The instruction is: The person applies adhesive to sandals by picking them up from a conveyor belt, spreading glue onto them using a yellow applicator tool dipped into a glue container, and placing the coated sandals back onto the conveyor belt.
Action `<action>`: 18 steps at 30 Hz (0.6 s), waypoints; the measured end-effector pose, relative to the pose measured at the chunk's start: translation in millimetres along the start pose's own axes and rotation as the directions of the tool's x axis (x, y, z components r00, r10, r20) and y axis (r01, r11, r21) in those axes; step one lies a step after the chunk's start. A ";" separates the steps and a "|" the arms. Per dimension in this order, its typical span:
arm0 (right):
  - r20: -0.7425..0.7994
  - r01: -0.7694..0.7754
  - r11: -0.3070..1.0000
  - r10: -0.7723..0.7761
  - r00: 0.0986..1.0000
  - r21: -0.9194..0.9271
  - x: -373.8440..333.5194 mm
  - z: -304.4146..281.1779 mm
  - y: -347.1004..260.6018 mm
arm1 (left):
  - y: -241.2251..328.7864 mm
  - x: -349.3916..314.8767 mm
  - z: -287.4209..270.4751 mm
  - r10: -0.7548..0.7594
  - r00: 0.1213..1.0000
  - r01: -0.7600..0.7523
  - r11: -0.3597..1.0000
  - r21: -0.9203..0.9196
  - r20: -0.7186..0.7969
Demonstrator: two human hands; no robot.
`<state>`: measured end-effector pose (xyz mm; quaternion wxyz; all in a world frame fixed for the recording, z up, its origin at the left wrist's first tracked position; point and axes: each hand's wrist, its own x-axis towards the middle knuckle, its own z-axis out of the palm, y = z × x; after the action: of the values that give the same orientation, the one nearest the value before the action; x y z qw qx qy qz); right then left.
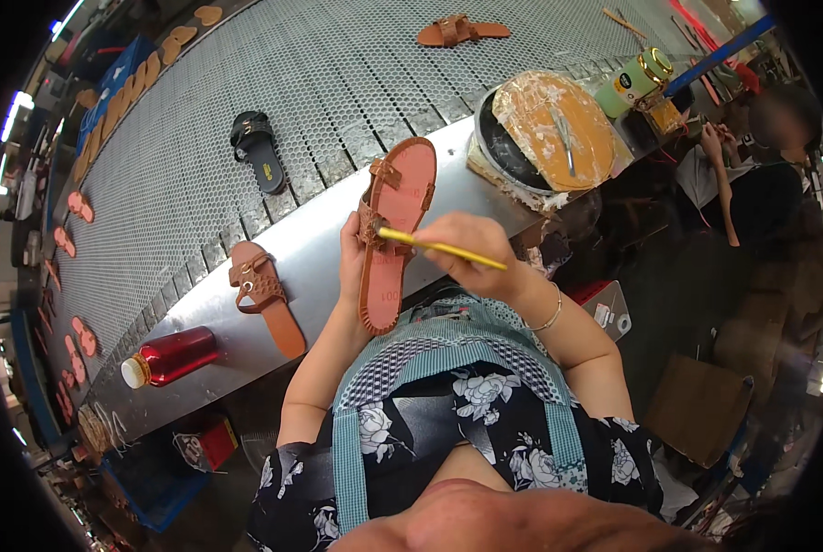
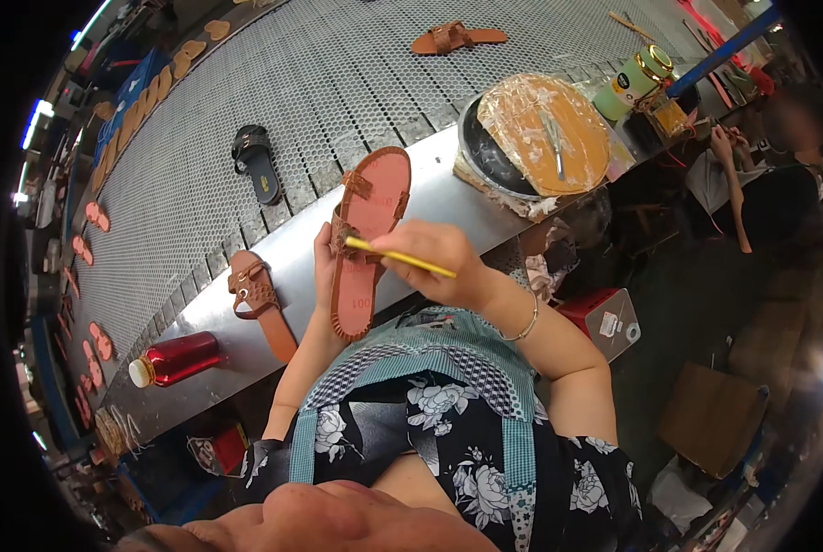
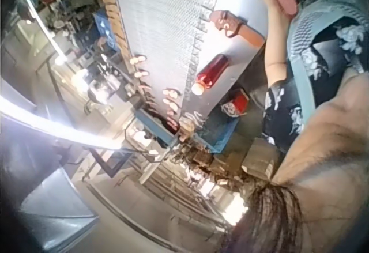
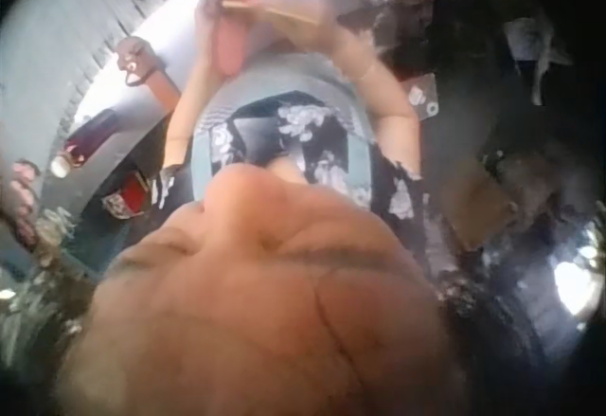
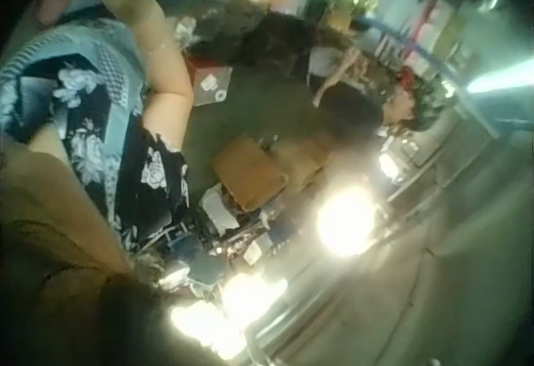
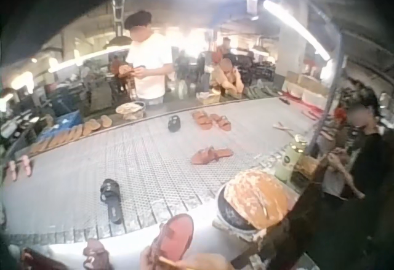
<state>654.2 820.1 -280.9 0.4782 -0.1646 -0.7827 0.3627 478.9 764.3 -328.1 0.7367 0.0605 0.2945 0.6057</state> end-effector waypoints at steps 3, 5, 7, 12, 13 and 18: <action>0.080 0.049 0.999 -0.048 0.996 -0.008 -1.5 4.5 -2.4 | -0.6 1.2 -1.9 0.023 0.999 -0.024 0.999 -0.039 -0.027; -0.044 0.077 0.994 -0.080 0.996 -0.078 0.1 1.7 -0.8 | -4.3 2.8 -1.2 0.039 0.998 -0.040 0.999 -0.018 -0.049; -0.012 0.069 0.996 -0.069 0.998 -0.059 0.1 3.5 1.3 | -8.1 5.5 0.2 0.110 0.987 -0.105 0.994 0.043 -0.113; 0.301 0.101 0.988 -0.133 0.944 0.120 -5.7 10.9 -9.6 | 12.7 28.6 6.4 0.109 0.988 -0.110 0.994 0.003 -0.109; 0.305 0.098 0.986 -0.134 0.943 0.132 -6.7 10.8 -12.3 | 19.0 33.8 7.8 0.130 0.984 -0.138 0.989 -0.058 -0.124; 0.197 0.197 0.980 -0.200 0.960 0.037 -11.0 12.8 -0.5 | 25.5 60.5 -10.7 0.175 0.965 -0.211 0.960 -0.186 -0.195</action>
<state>648.5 807.9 -291.1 0.4325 -0.0441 -0.8363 0.3342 457.2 824.2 -347.3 0.6473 -0.0412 0.2871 0.7049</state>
